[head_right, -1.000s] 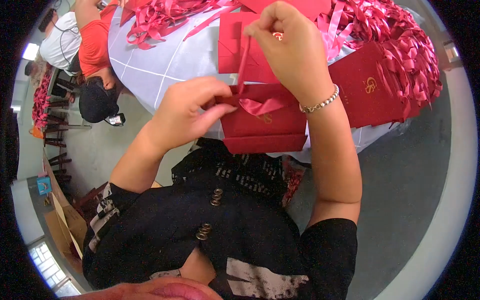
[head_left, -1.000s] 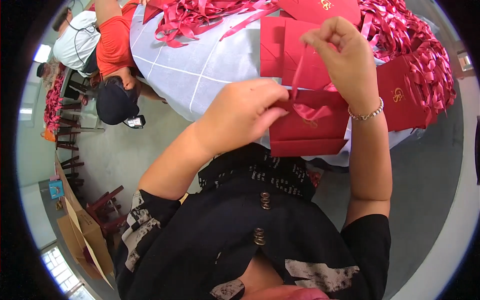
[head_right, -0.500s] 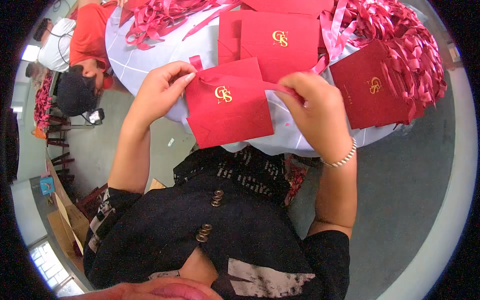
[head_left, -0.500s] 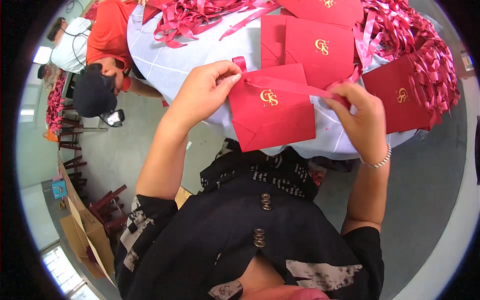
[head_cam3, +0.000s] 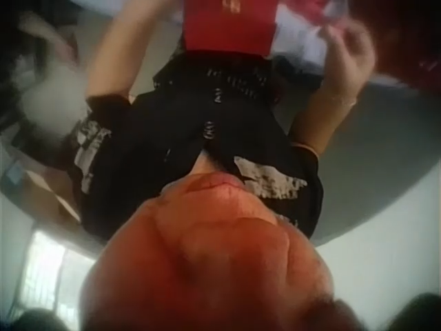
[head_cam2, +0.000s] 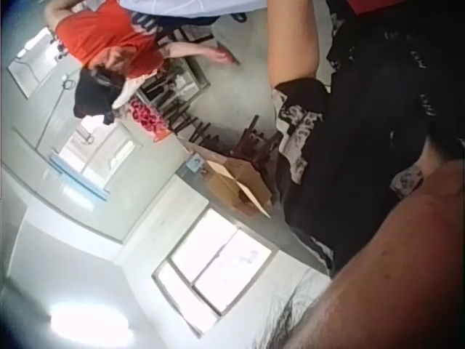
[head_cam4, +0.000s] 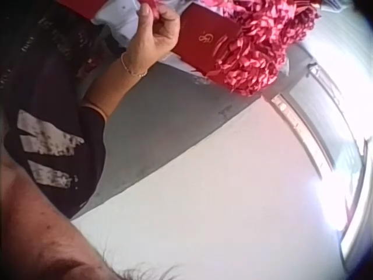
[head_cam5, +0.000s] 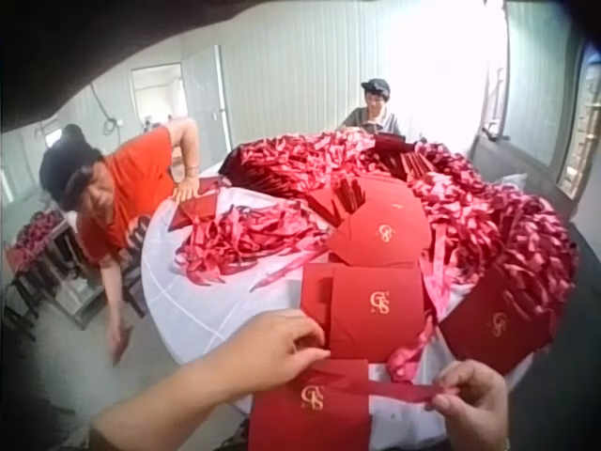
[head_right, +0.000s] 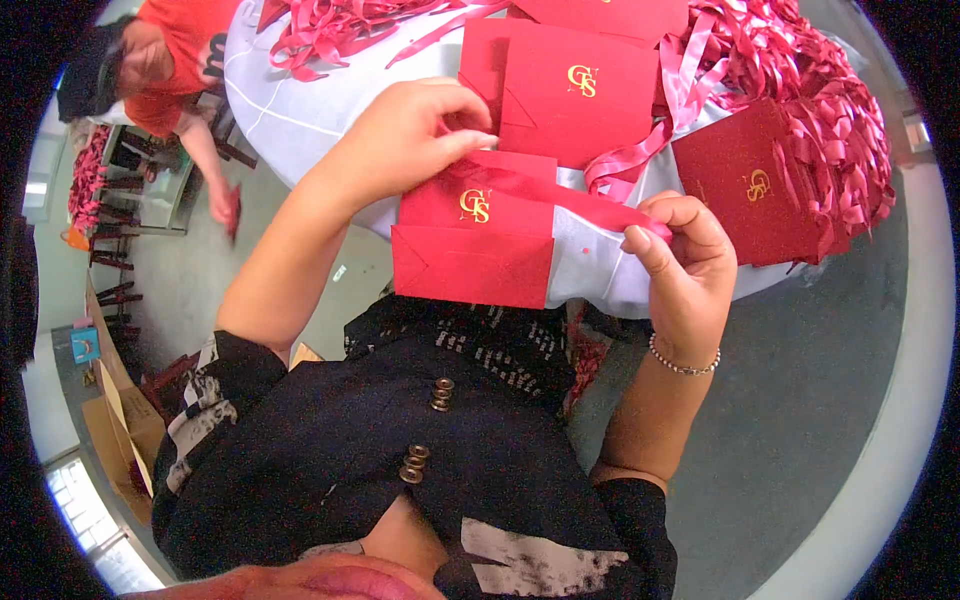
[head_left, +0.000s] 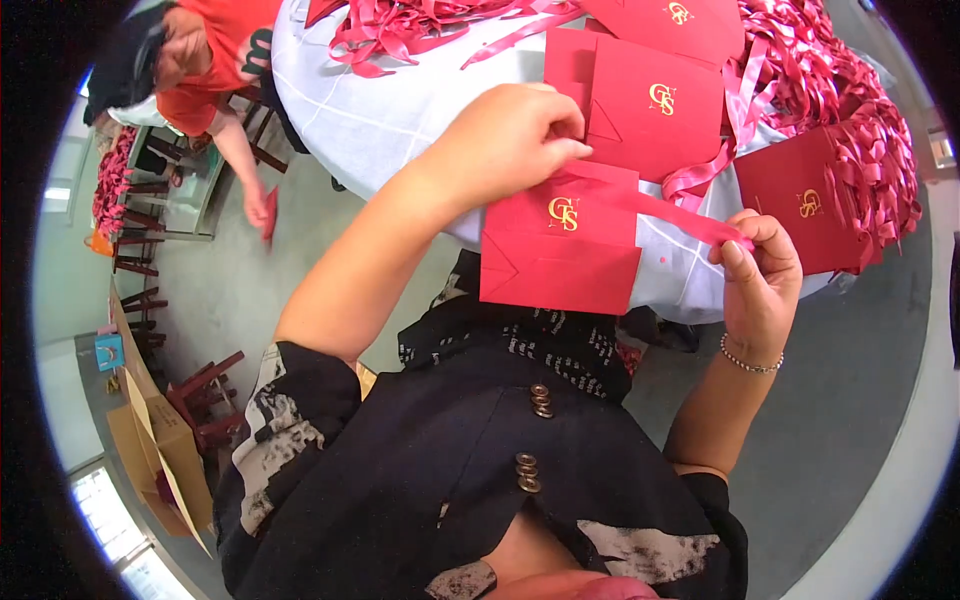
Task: The person attaches ribbon handles to paper gift bags by threading ribbons through the bags by hand.
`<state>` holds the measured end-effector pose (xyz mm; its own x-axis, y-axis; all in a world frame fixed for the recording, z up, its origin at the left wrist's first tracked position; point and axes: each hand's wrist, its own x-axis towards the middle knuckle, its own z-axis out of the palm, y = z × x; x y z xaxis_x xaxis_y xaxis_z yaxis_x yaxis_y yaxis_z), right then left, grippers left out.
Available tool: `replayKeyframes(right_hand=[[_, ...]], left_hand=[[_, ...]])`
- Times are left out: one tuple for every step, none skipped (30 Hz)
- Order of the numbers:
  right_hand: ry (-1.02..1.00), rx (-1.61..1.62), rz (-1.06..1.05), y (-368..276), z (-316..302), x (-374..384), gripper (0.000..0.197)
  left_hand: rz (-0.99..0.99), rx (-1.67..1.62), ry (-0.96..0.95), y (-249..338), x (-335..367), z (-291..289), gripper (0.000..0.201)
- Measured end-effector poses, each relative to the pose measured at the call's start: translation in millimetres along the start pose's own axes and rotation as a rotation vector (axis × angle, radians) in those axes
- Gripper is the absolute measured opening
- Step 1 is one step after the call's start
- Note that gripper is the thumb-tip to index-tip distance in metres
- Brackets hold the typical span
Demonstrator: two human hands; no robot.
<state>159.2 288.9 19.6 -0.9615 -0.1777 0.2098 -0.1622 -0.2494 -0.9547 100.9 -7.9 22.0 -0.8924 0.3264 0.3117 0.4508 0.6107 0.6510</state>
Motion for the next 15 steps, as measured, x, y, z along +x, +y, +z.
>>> replayKeyframes(right_hand=[[-0.001, -0.001, -0.002, 0.5, 0.4, 0.1, 0.016], [-0.05, -0.012, -0.025, 1.5, -0.4, -0.6, 0.016], [-0.098, -0.023, -0.048, 1.7, -0.9, -1.2, 0.015], [-0.099, -0.038, -0.051, 0.3, 0.7, -2.3, 0.013], [-0.097, -0.04, -0.05, 0.0, 0.7, -3.6, 0.013], [-0.083, -0.081, -0.034, -0.1, 0.5, -4.8, 0.013], [-0.07, -0.12, -0.017, 0.1, -0.1, -5.4, 0.012], [-0.066, -0.12, -0.015, 1.6, -0.9, -6.1, 0.012], [-0.025, -0.134, 0.003, 4.7, -1.9, -7.2, 0.014], [0.015, -0.148, 0.022, 8.1, -2.8, -8.2, 0.017], [0.021, -0.149, 0.026, 11.6, -4.4, -10.0, 0.017], [0.101, -0.07, 0.065, 15.5, -6.7, -11.5, 0.019], [0.182, 0.009, 0.104, 19.7, -9.6, -13.0, 0.021], [0.19, 0.084, 0.065, 23.3, -16.3, -12.7, 0.023], [0.127, 0.232, -0.01, 24.3, -21.8, -10.8, 0.021]], left_hand=[[-0.038, 0.023, -0.107, 0.8, 4.3, 2.3, 0.018], [-0.073, 0.043, -0.217, 2.3, 8.4, 4.9, 0.02], [-0.088, 0.107, -0.3, 4.2, 11.3, 6.2, 0.027], [-0.085, 0.105, -0.302, 4.0, 12.1, 7.4, 0.027], [-0.038, 0.155, -0.332, 3.3, 12.3, 9.1, 0.029], [0.009, 0.205, -0.363, 2.4, 12.2, 10.6, 0.032], [-0.023, 0.137, -0.396, 0.9, 12.4, 11.0, 0.035], [-0.022, 0.136, -0.4, -0.9, 10.4, 12.5, 0.035], [-0.011, 0.112, -0.358, -2.6, 6.6, 14.7, 0.034], [0.0, 0.09, -0.315, -3.1, 3.3, 15.7, 0.033], [0.001, 0.086, -0.322, -1.9, 1.5, 16.4, 0.033], [-0.039, 0.055, -0.309, 0.3, 0.0, 16.2, 0.032], [-0.08, 0.023, -0.295, 1.5, -0.4, 15.6, 0.031], [-0.083, 0.022, -0.298, 1.8, -0.6, 14.2, 0.031], [-0.108, -0.017, -0.315, 2.0, -0.8, 12.7, 0.029]])
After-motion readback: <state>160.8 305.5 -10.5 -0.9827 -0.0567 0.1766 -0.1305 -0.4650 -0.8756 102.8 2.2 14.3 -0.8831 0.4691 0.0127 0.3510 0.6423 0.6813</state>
